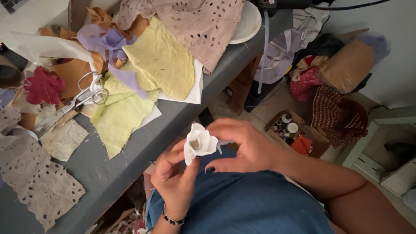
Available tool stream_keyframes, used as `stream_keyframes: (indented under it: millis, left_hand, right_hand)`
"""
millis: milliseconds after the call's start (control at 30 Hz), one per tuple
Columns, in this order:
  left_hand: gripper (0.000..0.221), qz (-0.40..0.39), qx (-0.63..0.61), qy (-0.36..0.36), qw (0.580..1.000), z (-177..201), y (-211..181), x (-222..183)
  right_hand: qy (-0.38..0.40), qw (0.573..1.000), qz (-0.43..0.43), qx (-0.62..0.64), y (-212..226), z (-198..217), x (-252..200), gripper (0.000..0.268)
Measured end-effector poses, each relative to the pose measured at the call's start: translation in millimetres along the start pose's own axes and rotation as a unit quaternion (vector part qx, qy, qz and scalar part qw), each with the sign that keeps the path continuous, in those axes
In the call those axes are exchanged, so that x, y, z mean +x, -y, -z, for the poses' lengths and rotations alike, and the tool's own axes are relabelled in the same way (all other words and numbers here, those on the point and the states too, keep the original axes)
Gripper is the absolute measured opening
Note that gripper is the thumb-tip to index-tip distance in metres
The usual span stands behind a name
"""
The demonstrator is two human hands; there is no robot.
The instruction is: The person is crafting a decorative rose by folding white fabric pieces and securing them to a wire stem using a hot glue gun.
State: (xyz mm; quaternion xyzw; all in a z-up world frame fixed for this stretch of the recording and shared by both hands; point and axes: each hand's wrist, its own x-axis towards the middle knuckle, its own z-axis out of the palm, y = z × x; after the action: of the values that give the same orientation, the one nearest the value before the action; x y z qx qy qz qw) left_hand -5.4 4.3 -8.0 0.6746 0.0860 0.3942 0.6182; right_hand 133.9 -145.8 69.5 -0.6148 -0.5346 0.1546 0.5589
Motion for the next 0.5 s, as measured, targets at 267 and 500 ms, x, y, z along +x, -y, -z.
stream_keyframes:
  millis: [267, 500]
  left_hand:
    - [0.016, -0.066, 0.195, -0.008, 0.978, 1, -1, -7]
    - [0.014, -0.132, 0.243, 0.028, 0.96, 5, -10, -8]
  right_hand:
    - [-0.058, 0.991, -0.021, -0.116, 10, -9, -5, 0.048]
    - [-0.1, 0.985, 0.024, -0.136, 14, -12, -5, 0.027]
